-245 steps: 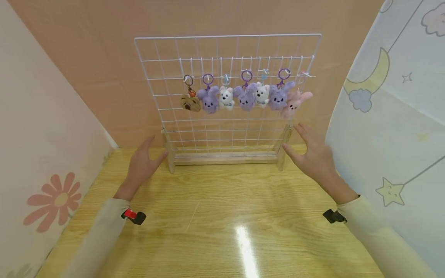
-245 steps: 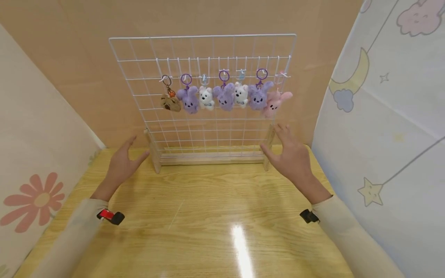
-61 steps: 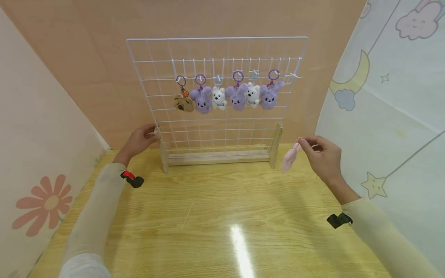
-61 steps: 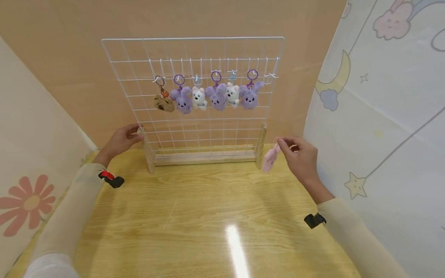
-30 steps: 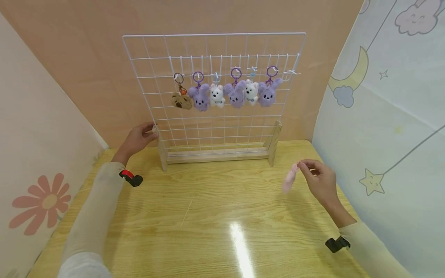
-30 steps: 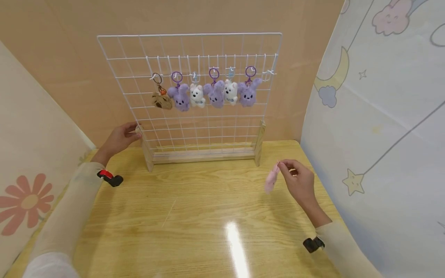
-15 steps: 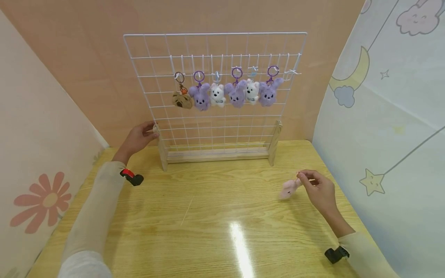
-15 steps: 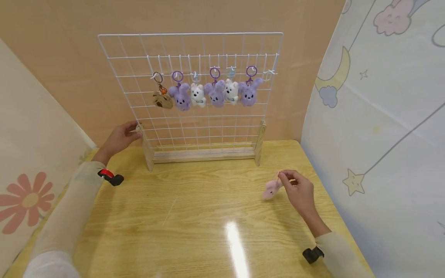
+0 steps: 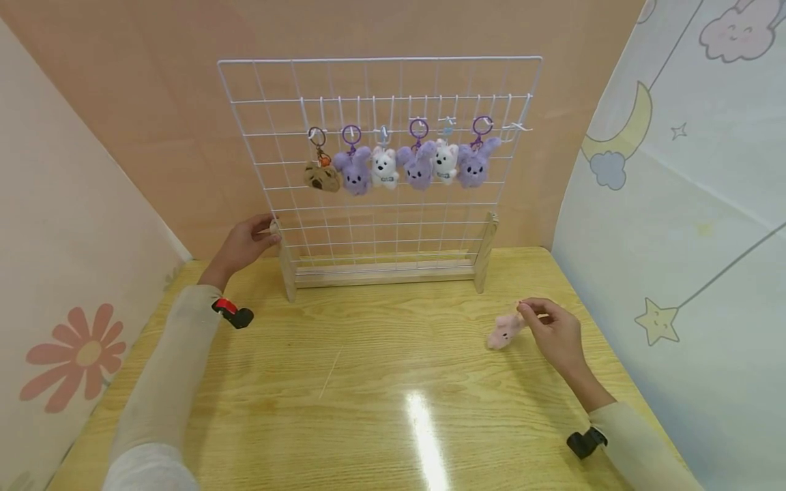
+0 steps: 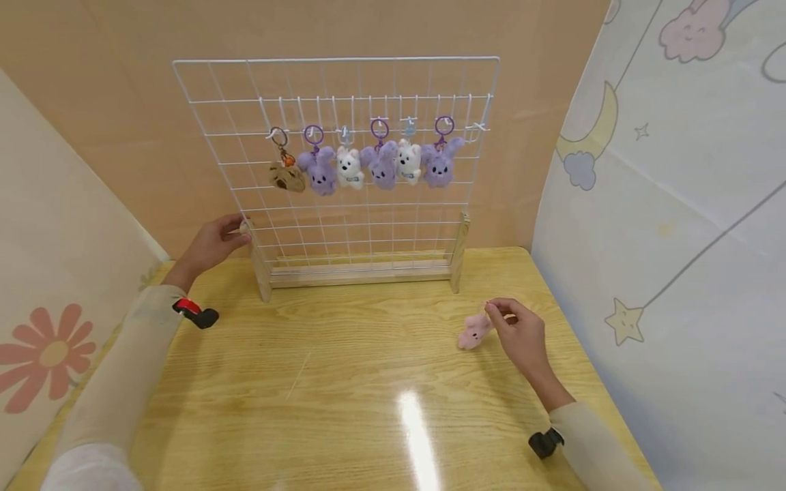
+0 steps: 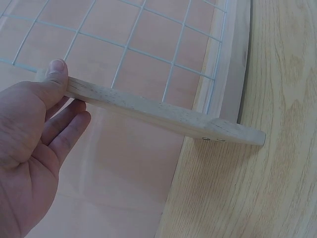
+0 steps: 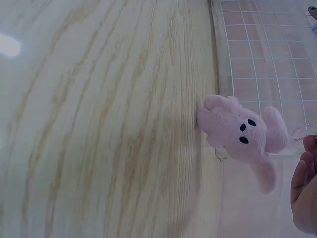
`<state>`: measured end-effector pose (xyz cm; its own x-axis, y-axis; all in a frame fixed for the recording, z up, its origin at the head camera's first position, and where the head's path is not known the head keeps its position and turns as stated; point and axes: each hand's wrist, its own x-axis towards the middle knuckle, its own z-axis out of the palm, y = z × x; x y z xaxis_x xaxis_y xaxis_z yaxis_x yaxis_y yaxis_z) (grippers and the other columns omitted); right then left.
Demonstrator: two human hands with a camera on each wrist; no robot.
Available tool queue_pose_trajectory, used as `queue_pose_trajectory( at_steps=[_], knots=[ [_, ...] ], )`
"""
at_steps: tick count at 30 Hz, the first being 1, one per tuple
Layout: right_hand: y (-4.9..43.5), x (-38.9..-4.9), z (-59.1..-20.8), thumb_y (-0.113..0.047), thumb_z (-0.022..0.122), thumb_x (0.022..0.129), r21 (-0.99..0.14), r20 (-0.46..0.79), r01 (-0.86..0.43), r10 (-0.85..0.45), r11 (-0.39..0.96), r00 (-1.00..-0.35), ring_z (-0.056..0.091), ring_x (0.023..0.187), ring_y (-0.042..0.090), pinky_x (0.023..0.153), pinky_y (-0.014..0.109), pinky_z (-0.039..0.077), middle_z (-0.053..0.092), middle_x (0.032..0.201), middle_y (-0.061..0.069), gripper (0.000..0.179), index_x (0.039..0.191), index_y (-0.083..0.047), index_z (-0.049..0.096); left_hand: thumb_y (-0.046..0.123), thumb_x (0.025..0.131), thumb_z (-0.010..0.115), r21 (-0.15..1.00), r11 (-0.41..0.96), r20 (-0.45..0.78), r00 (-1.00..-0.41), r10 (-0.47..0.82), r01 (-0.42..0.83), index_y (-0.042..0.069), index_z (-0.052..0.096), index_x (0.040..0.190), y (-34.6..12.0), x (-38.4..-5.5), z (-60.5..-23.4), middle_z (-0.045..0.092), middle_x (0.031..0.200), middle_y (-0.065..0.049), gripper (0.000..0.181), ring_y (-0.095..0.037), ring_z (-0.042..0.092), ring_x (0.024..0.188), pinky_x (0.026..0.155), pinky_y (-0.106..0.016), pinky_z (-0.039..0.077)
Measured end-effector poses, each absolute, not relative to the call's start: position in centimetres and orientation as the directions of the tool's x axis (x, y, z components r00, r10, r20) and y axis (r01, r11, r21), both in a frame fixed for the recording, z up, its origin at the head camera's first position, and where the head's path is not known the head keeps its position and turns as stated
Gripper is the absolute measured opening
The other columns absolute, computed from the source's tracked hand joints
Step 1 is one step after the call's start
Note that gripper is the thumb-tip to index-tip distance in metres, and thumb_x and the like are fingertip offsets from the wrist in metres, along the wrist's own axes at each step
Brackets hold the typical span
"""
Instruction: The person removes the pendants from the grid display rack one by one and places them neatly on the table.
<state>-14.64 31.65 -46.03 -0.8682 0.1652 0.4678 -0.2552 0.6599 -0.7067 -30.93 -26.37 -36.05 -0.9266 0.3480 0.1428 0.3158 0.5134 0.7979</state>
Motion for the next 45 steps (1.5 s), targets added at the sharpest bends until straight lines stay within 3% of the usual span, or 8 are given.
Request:
queue_pose_trajectory(
  at_steps=[5, 15, 27, 34, 45],
  knots=[
    [31.5, -15.4, -46.3, -0.020, 0.072, 0.098, -0.694, 0.465, -0.247, 0.159, 0.676, -0.871, 0.059, 0.074, -0.005, 0.062, 0.010, 0.048, 0.073, 0.091, 0.004, 0.016, 0.105, -0.007, 0.078, 0.003, 0.104, 0.057, 0.803, 0.506, 0.150, -0.928, 0.341, 0.315, -0.016, 0.032, 0.152, -26.5, -31.1, -36.1, 0.041, 0.149, -0.037, 0.057, -0.053, 0.048, 0.134, 0.095, -0.022, 0.057],
    [31.0, -17.3, -46.8, -0.021, 0.071, 0.100, -0.683, 0.460, -0.264, 0.120, 0.681, -0.880, 0.058, 0.080, -0.011, 0.068, 0.006, 0.047, 0.075, 0.093, 0.011, 0.019, 0.105, -0.004, 0.077, 0.006, 0.105, 0.057, 0.805, 0.520, 0.122, -0.937, 0.327, 0.286, -0.014, 0.030, 0.154, -26.5, -31.4, -36.1, 0.039, 0.152, -0.036, 0.059, -0.052, 0.046, 0.136, 0.099, -0.031, 0.056],
    [30.0, -19.2, -47.9, -0.031, 0.069, 0.100, -0.711, 0.389, -0.215, 0.119, 0.670, -0.913, 0.061, 0.077, -0.005, 0.064, 0.011, 0.050, 0.076, 0.093, 0.007, 0.023, 0.104, -0.010, 0.079, 0.006, 0.105, 0.057, 0.817, 0.506, 0.116, -0.939, 0.325, 0.276, -0.012, 0.030, 0.155, -26.6, -31.7, -36.4, 0.039, 0.153, -0.034, 0.060, -0.050, 0.046, 0.137, 0.097, -0.024, 0.056],
    [29.4, -19.9, -48.6, -0.031, 0.068, 0.101, -0.707, 0.386, -0.226, 0.098, 0.670, -0.917, 0.061, 0.081, -0.004, 0.068, 0.011, 0.050, 0.076, 0.095, 0.006, 0.024, 0.105, -0.010, 0.079, 0.009, 0.106, 0.056, 0.802, 0.525, 0.119, -0.938, 0.324, 0.283, -0.011, 0.028, 0.156, -27.2, -32.6, -37.5, 0.037, 0.155, -0.034, 0.061, -0.050, 0.046, 0.137, 0.103, -0.039, 0.054],
    [29.0, -20.9, -49.7, -0.034, 0.068, 0.101, -0.723, 0.342, -0.208, 0.079, 0.659, -0.936, 0.065, 0.078, 0.007, 0.061, 0.020, 0.053, 0.075, 0.093, 0.003, 0.026, 0.106, -0.011, 0.079, 0.020, 0.105, 0.060, 0.801, 0.524, 0.139, -0.940, 0.310, 0.291, -0.004, 0.031, 0.158, -27.9, -33.7, -39.1, 0.039, 0.157, -0.028, 0.065, -0.046, 0.049, 0.137, 0.103, -0.044, 0.053]
  ],
)
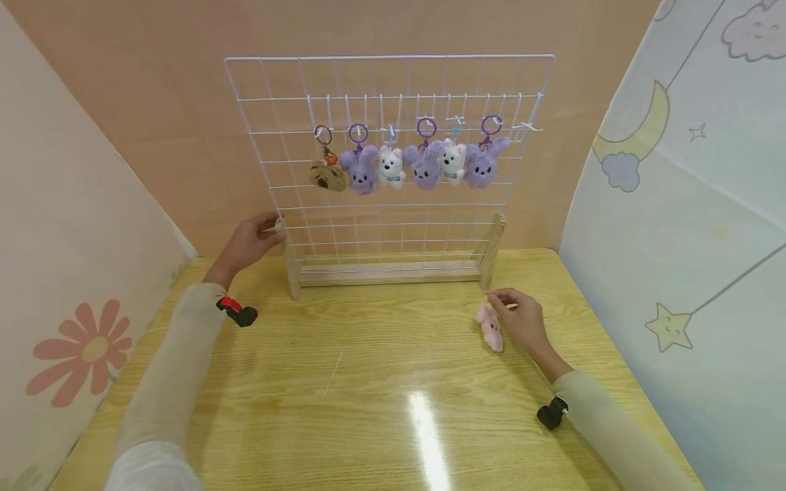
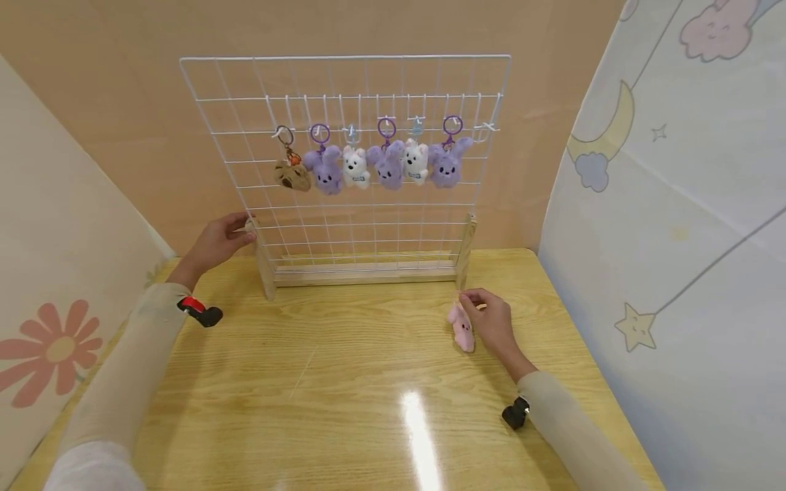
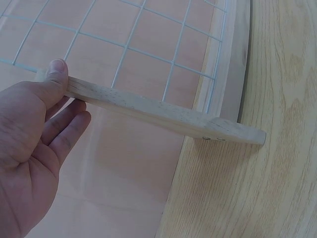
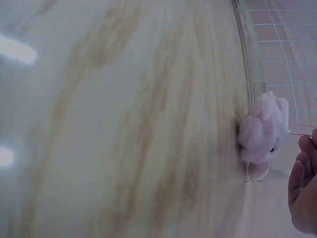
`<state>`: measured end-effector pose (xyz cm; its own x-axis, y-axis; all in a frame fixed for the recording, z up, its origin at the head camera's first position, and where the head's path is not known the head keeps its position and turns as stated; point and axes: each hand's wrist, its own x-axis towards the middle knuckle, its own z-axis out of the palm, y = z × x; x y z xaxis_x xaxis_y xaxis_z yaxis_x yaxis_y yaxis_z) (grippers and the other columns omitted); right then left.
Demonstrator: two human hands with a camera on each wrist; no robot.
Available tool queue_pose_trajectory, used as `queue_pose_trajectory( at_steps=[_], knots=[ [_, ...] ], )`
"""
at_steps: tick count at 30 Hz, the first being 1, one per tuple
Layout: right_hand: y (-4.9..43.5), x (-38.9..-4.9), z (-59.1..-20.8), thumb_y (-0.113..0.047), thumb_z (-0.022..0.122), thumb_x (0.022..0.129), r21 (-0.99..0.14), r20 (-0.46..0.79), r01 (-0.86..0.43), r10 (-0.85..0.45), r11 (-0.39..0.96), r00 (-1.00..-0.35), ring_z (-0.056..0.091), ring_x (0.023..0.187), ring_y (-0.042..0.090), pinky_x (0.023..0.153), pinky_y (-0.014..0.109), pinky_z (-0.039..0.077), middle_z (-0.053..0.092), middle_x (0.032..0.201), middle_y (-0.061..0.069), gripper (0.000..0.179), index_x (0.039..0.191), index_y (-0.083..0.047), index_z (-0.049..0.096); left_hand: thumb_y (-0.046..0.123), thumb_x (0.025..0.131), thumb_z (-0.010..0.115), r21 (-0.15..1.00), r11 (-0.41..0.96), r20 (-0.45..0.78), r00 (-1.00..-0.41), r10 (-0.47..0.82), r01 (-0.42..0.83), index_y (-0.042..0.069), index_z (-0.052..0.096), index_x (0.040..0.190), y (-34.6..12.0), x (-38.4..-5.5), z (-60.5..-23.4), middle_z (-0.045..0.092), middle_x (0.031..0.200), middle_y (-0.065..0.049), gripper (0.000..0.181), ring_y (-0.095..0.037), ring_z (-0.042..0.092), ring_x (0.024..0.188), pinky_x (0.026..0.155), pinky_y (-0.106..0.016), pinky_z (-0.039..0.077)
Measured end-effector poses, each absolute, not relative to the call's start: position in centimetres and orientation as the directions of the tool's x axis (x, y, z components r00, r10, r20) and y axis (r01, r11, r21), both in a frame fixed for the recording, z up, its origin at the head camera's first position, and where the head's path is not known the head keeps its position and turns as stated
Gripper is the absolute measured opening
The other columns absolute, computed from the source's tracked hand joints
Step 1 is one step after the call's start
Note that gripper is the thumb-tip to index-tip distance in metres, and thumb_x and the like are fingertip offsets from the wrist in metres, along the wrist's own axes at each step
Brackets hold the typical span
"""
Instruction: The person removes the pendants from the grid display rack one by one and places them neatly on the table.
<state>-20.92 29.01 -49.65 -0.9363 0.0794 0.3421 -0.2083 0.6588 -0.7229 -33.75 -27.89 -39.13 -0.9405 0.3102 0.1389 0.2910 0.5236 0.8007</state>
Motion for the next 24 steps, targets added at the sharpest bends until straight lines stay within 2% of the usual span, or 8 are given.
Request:
queue_pose_trajectory(
  at_steps=[4, 10, 14, 24],
  knots=[
    [28.8, -21.2, -50.0, -0.033, 0.068, 0.101, -0.722, 0.319, -0.196, 0.068, 0.664, -0.945, 0.066, 0.079, 0.012, 0.060, 0.022, 0.053, 0.075, 0.094, 0.004, 0.026, 0.108, -0.009, 0.079, 0.019, 0.105, 0.060, 0.796, 0.527, 0.145, -0.939, 0.312, 0.298, -0.004, 0.031, 0.158, -27.9, -33.7, -39.0, 0.038, 0.157, -0.029, 0.064, -0.046, 0.049, 0.137, 0.102, -0.041, 0.055],
    [28.5, -21.7, -50.2, -0.029, 0.069, 0.101, -0.694, 0.300, -0.181, 0.051, 0.697, -0.952, 0.069, 0.088, 0.021, 0.060, 0.022, 0.052, 0.076, 0.095, 0.008, 0.024, 0.107, -0.009, 0.079, 0.016, 0.106, 0.059, 0.799, 0.506, 0.172, -0.930, 0.326, 0.324, -0.007, 0.033, 0.156, -28.0, -33.8, -39.2, 0.041, 0.154, -0.031, 0.061, -0.047, 0.050, 0.136, 0.098, -0.030, 0.056],
    [28.3, -21.9, -50.3, -0.026, 0.070, 0.100, -0.681, 0.285, -0.183, 0.026, 0.709, -0.958, 0.070, 0.087, 0.024, 0.060, 0.021, 0.052, 0.077, 0.096, 0.010, 0.023, 0.109, -0.006, 0.079, 0.016, 0.106, 0.059, 0.802, 0.491, 0.185, -0.923, 0.336, 0.340, -0.009, 0.032, 0.156, -28.0, -33.8, -39.3, 0.041, 0.154, -0.032, 0.062, -0.049, 0.050, 0.135, 0.097, -0.024, 0.056],
    [27.8, -22.3, -50.2, -0.021, 0.071, 0.099, -0.672, 0.236, -0.175, -0.017, 0.720, -0.972, 0.064, 0.071, 0.011, 0.054, 0.021, 0.050, 0.076, 0.089, 0.009, 0.019, 0.103, -0.005, 0.081, 0.012, 0.105, 0.059, 0.806, 0.506, 0.161, -0.936, 0.314, 0.308, -0.007, 0.031, 0.157, -28.1, -34.0, -39.5, 0.038, 0.157, -0.029, 0.062, -0.046, 0.050, 0.136, 0.102, -0.035, 0.054]
  ],
)
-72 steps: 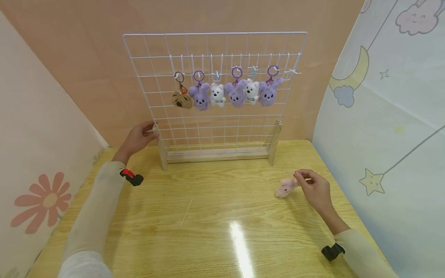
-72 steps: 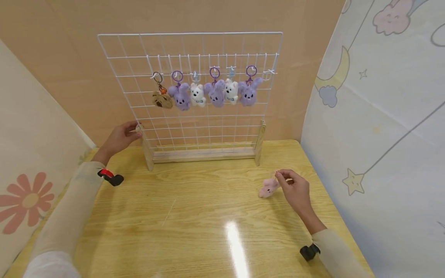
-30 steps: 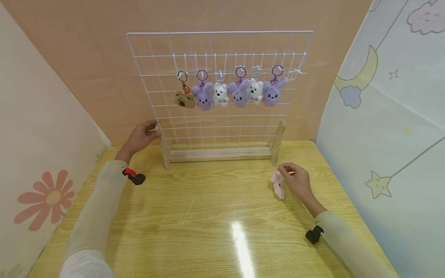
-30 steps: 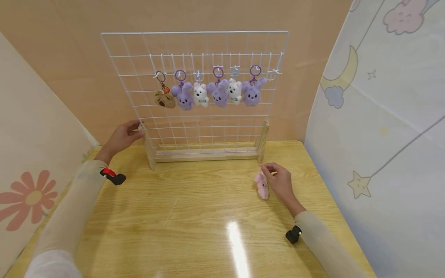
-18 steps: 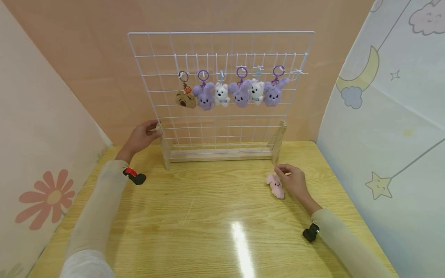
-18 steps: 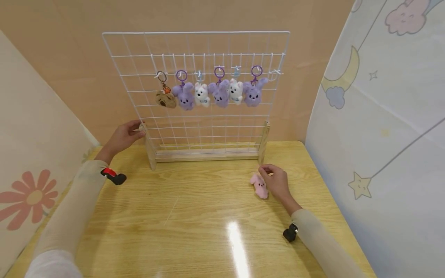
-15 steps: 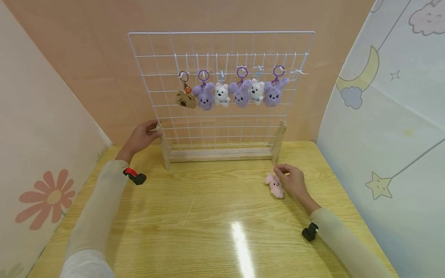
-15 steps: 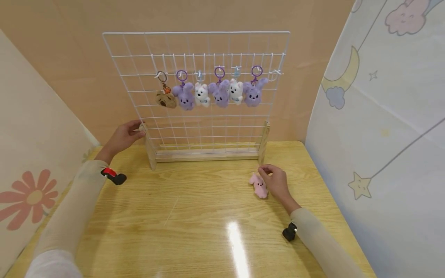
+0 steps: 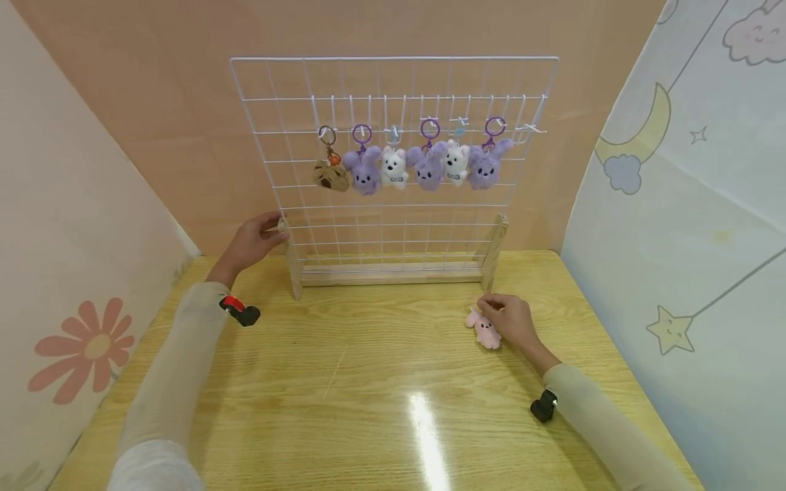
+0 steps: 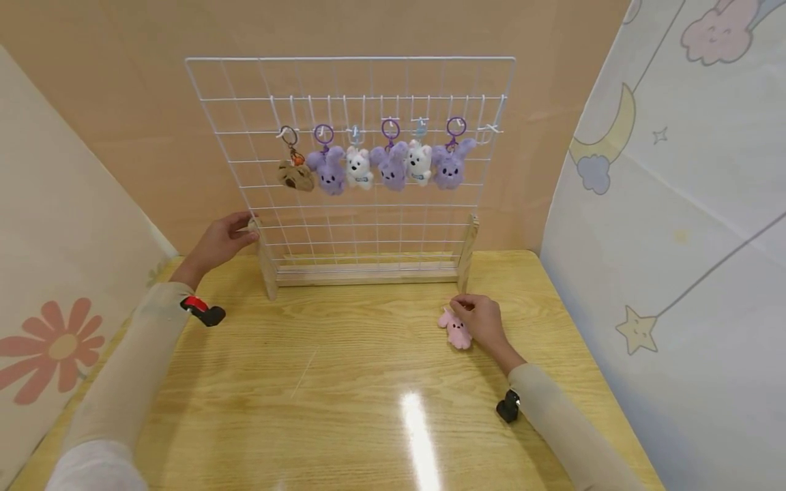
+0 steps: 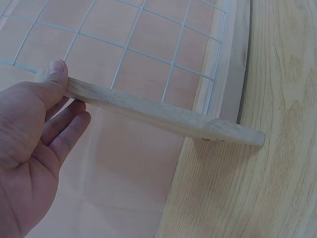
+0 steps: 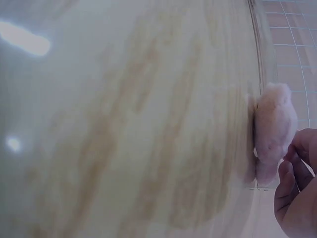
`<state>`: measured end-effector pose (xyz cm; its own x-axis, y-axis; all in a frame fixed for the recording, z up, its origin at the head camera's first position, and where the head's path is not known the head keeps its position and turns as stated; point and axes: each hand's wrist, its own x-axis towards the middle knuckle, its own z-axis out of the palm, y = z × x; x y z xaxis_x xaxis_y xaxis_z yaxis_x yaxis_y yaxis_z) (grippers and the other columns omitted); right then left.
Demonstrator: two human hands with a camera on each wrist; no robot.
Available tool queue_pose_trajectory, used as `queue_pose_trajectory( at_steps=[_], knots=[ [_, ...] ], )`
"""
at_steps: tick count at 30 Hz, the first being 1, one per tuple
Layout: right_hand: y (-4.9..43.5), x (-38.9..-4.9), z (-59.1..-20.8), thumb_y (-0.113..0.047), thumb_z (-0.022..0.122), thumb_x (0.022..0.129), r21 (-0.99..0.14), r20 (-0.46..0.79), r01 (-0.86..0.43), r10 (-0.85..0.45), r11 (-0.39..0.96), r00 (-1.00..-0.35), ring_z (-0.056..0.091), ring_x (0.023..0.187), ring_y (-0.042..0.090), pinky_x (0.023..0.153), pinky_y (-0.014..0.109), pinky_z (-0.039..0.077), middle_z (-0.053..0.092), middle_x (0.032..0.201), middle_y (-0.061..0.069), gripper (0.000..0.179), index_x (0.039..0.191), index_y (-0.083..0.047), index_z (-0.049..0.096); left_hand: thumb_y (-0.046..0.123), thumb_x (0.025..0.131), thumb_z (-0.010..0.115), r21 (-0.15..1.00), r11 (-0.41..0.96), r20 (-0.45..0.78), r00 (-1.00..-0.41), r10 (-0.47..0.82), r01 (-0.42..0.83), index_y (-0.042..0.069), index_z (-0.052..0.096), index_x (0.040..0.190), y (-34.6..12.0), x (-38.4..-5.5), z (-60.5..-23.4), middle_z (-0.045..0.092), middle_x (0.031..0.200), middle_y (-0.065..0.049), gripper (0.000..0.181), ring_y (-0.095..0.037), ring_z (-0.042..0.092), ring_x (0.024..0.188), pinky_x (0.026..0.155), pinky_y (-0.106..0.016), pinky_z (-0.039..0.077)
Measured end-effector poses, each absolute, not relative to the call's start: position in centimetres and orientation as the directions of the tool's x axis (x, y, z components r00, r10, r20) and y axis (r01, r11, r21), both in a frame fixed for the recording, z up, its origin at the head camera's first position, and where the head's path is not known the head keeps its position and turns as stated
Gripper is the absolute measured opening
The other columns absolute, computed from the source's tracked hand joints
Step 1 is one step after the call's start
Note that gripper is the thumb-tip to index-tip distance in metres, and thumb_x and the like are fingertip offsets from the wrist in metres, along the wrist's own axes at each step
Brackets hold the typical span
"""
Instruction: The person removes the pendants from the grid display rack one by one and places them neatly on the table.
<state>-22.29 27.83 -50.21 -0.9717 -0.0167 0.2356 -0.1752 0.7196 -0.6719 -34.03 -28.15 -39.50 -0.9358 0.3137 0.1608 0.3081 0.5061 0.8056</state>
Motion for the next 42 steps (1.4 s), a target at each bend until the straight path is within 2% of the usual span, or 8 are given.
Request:
queue_pose_trajectory(
  at_steps=[7, 11, 15, 20, 27, 34, 38, 42],
  knots=[
    [28.2, -22.0, -49.2, -0.021, 0.071, 0.099, -0.643, 0.218, -0.172, -0.037, 0.747, -0.975, 0.066, 0.076, 0.016, 0.054, 0.023, 0.052, 0.077, 0.092, 0.009, 0.020, 0.107, -0.005, 0.080, 0.013, 0.106, 0.058, 0.803, 0.505, 0.164, -0.931, 0.325, 0.317, -0.007, 0.029, 0.157, -28.1, -33.9, -39.4, 0.036, 0.158, -0.030, 0.062, -0.047, 0.049, 0.137, 0.101, -0.031, 0.055],
    [28.6, -21.8, -47.8, -0.024, 0.071, 0.100, -0.610, 0.243, -0.206, -0.066, 0.765, -0.968, 0.068, 0.084, 0.025, 0.054, 0.025, 0.051, 0.077, 0.095, 0.010, 0.023, 0.110, -0.005, 0.080, 0.017, 0.106, 0.058, 0.797, 0.503, 0.176, -0.926, 0.335, 0.334, -0.007, 0.030, 0.157, -28.0, -33.7, -39.3, 0.038, 0.157, -0.030, 0.063, -0.047, 0.049, 0.137, 0.102, -0.036, 0.055],
    [28.6, -21.9, -45.8, -0.020, 0.072, 0.098, -0.556, 0.334, -0.291, -0.111, 0.779, -0.936, 0.069, 0.084, 0.029, 0.054, 0.027, 0.051, 0.078, 0.096, 0.012, 0.021, 0.108, -0.003, 0.079, 0.019, 0.106, 0.059, 0.792, 0.508, 0.178, -0.925, 0.335, 0.337, -0.007, 0.030, 0.157, -28.0, -33.5, -39.2, 0.038, 0.156, -0.030, 0.064, -0.048, 0.049, 0.136, 0.104, -0.042, 0.053],
    [28.6, -22.3, -43.1, -0.013, 0.076, 0.094, -0.473, 0.461, -0.390, -0.155, 0.790, -0.874, 0.070, 0.078, 0.025, 0.061, 0.029, 0.056, 0.078, 0.093, 0.011, 0.016, 0.106, -0.003, 0.080, 0.020, 0.106, 0.059, 0.795, 0.516, 0.166, -0.933, 0.319, 0.318, -0.007, 0.030, 0.157, -28.2, -33.5, -39.2, 0.037, 0.157, -0.030, 0.064, -0.048, 0.048, 0.137, 0.105, -0.045, 0.052],
    [28.3, -22.9, -38.5, -0.018, 0.074, 0.097, -0.457, 0.503, -0.423, -0.166, 0.782, -0.849, 0.069, 0.078, 0.023, 0.062, 0.017, 0.050, 0.078, 0.095, 0.010, 0.021, 0.112, -0.005, 0.078, 0.015, 0.106, 0.058, 0.812, 0.506, 0.140, -0.939, 0.315, 0.291, -0.007, 0.029, 0.158, -27.6, -33.1, -38.7, 0.034, 0.159, -0.030, 0.063, -0.047, 0.047, 0.138, 0.107, -0.050, 0.049],
    [27.6, -23.8, -34.7, -0.016, 0.077, 0.094, -0.429, 0.617, -0.494, -0.154, 0.756, -0.771, 0.063, 0.078, 0.005, 0.064, 0.011, 0.046, 0.078, 0.097, 0.011, 0.019, 0.109, -0.005, 0.079, 0.021, 0.106, 0.059, 0.811, 0.506, 0.144, -0.938, 0.314, 0.294, -0.003, 0.028, 0.159, -27.8, -33.6, -39.3, 0.034, 0.159, -0.029, 0.066, -0.047, 0.046, 0.139, 0.107, -0.053, 0.048],
    [27.0, -24.2, -32.7, -0.015, 0.077, 0.094, -0.403, 0.670, -0.527, -0.151, 0.748, -0.727, 0.058, 0.078, -0.010, 0.065, 0.009, 0.046, 0.078, 0.096, 0.011, 0.019, 0.109, -0.005, 0.080, 0.015, 0.107, 0.057, 0.812, 0.514, 0.121, -0.942, 0.312, 0.275, -0.007, 0.027, 0.158, -27.2, -32.5, -38.0, 0.030, 0.160, -0.032, 0.064, -0.050, 0.044, 0.139, 0.108, -0.057, 0.047],
    [26.2, -24.5, -30.8, -0.016, 0.076, 0.094, -0.412, 0.692, -0.540, -0.133, 0.734, -0.709, 0.053, 0.078, -0.017, 0.066, 0.005, 0.043, 0.078, 0.096, 0.014, 0.020, 0.110, -0.004, 0.079, 0.009, 0.106, 0.056, 0.817, 0.512, 0.116, -0.945, 0.307, 0.267, -0.010, 0.028, 0.156, -26.8, -31.4, -36.8, 0.030, 0.159, -0.033, 0.060, -0.049, 0.044, 0.139, 0.108, -0.059, 0.046]
  ],
)
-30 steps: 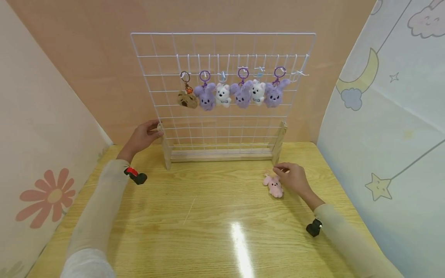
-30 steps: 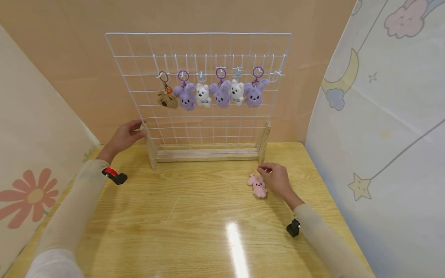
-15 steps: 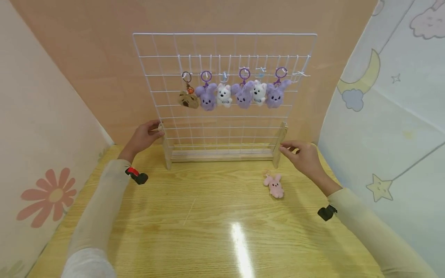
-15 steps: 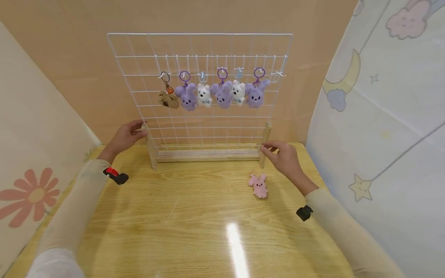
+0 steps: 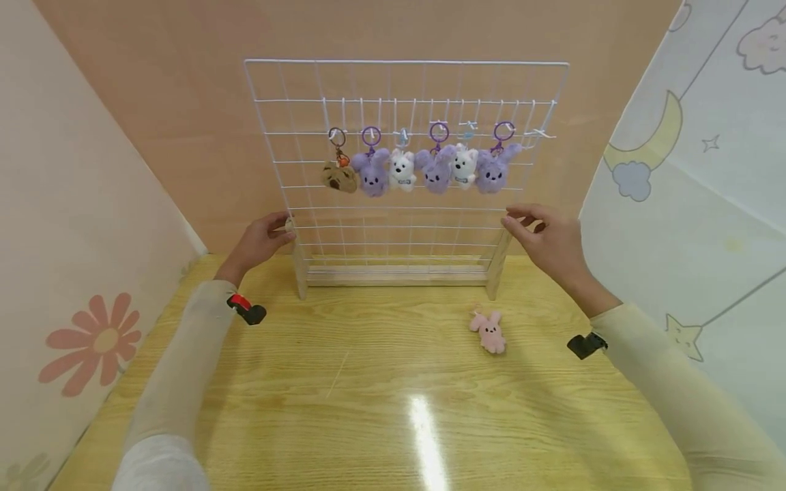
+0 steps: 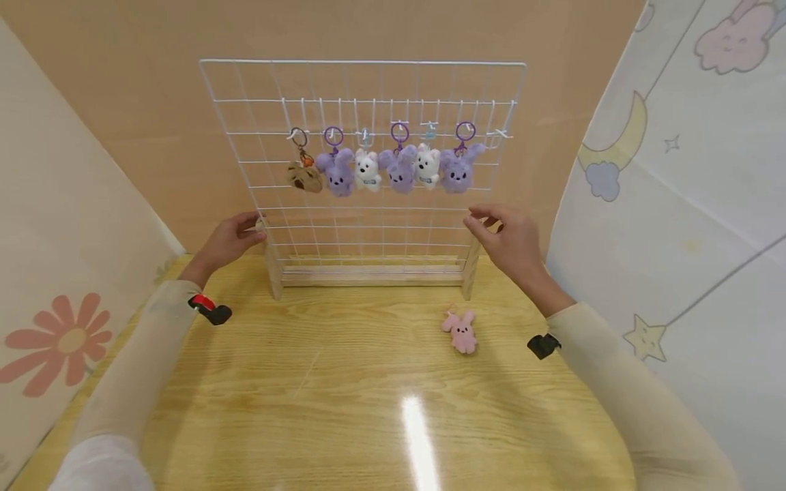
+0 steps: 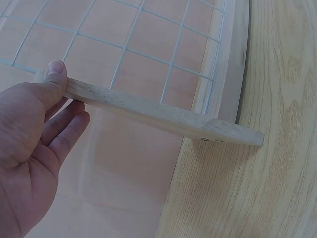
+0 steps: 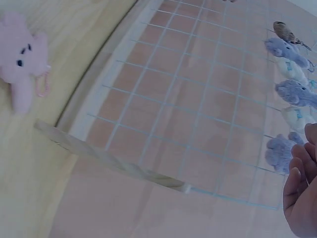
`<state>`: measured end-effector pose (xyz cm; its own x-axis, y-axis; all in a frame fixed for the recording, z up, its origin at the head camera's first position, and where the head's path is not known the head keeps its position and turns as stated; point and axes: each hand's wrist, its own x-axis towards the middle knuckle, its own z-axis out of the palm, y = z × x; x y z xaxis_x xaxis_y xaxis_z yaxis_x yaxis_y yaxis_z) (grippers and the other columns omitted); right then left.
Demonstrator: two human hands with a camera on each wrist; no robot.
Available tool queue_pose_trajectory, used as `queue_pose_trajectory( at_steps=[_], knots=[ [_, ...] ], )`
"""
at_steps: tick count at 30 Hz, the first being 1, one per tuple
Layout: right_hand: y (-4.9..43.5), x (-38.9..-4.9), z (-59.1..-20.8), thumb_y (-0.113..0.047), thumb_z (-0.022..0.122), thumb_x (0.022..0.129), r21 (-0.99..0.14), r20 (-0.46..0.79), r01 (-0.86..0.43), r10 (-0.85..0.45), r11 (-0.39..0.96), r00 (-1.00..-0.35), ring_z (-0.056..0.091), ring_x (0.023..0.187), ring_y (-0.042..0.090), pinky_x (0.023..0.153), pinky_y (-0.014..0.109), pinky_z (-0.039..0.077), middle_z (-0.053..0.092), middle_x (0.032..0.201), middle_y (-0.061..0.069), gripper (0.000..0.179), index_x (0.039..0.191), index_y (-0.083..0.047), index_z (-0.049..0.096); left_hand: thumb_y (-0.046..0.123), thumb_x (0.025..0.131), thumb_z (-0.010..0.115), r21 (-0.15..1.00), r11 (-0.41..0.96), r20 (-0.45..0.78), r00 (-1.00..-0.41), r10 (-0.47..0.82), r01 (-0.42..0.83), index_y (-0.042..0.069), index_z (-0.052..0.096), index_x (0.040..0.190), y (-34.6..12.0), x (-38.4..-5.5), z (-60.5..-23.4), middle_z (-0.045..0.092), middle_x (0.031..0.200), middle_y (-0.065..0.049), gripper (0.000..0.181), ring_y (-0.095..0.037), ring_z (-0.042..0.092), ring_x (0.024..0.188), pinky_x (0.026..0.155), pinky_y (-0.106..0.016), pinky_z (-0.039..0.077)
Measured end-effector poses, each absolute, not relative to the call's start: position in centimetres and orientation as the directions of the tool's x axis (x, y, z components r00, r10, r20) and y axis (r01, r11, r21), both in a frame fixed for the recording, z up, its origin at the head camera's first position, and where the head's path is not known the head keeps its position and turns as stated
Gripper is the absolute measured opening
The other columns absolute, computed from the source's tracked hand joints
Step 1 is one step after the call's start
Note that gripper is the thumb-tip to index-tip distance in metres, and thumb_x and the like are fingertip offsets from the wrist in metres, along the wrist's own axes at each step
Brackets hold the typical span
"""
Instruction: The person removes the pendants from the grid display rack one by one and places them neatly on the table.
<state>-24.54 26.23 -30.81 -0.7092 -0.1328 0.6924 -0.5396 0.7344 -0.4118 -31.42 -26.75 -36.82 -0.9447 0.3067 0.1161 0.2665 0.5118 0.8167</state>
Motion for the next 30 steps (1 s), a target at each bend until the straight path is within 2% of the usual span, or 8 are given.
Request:
queue_pose_trajectory(
  at_steps=[3, 9, 19, 30],
  knots=[
    [25.8, -24.8, -29.7, -0.016, 0.077, 0.094, -0.417, 0.710, -0.542, -0.111, 0.730, -0.696, 0.052, 0.077, -0.018, 0.065, 0.004, 0.042, 0.078, 0.096, 0.014, 0.021, 0.110, -0.003, 0.079, 0.008, 0.106, 0.056, 0.820, 0.506, 0.119, -0.944, 0.308, 0.268, -0.010, 0.028, 0.156, -26.8, -31.6, -37.0, 0.030, 0.160, -0.033, 0.060, -0.049, 0.044, 0.139, 0.108, -0.059, 0.045],
    [25.0, -25.6, -27.7, -0.019, 0.077, 0.094, -0.442, 0.740, -0.526, -0.036, 0.727, -0.671, 0.053, 0.073, -0.014, 0.065, 0.006, 0.042, 0.078, 0.098, 0.015, 0.024, 0.110, -0.001, 0.079, 0.016, 0.107, 0.057, 0.811, 0.505, 0.148, -0.940, 0.309, 0.294, -0.005, 0.029, 0.158, -27.7, -33.1, -38.9, 0.034, 0.160, -0.028, 0.063, -0.046, 0.046, 0.139, 0.107, -0.054, 0.047],
    [24.1, -27.2, -24.7, -0.024, 0.074, 0.096, -0.525, 0.746, -0.477, 0.112, 0.705, -0.657, 0.055, 0.072, -0.012, 0.069, 0.005, 0.046, 0.078, 0.109, 0.011, 0.028, 0.117, -0.006, 0.078, 0.022, 0.106, 0.059, 0.804, 0.511, 0.157, -0.938, 0.311, 0.304, -0.004, 0.031, 0.158, -27.9, -33.6, -39.2, 0.036, 0.159, -0.028, 0.065, -0.046, 0.047, 0.139, 0.108, -0.055, 0.047],
    [23.1, -29.3, -24.1, -0.019, 0.071, 0.097, -0.594, 0.718, -0.436, 0.202, 0.676, -0.666, 0.055, 0.069, -0.012, 0.074, 0.008, 0.052, 0.076, 0.113, 0.013, 0.030, 0.120, -0.001, 0.075, 0.021, 0.106, 0.058, 0.805, 0.514, 0.152, -0.940, 0.304, 0.296, -0.004, 0.031, 0.158, -27.9, -33.5, -39.3, 0.037, 0.158, -0.028, 0.063, -0.046, 0.046, 0.139, 0.108, -0.056, 0.047]
  ],
)
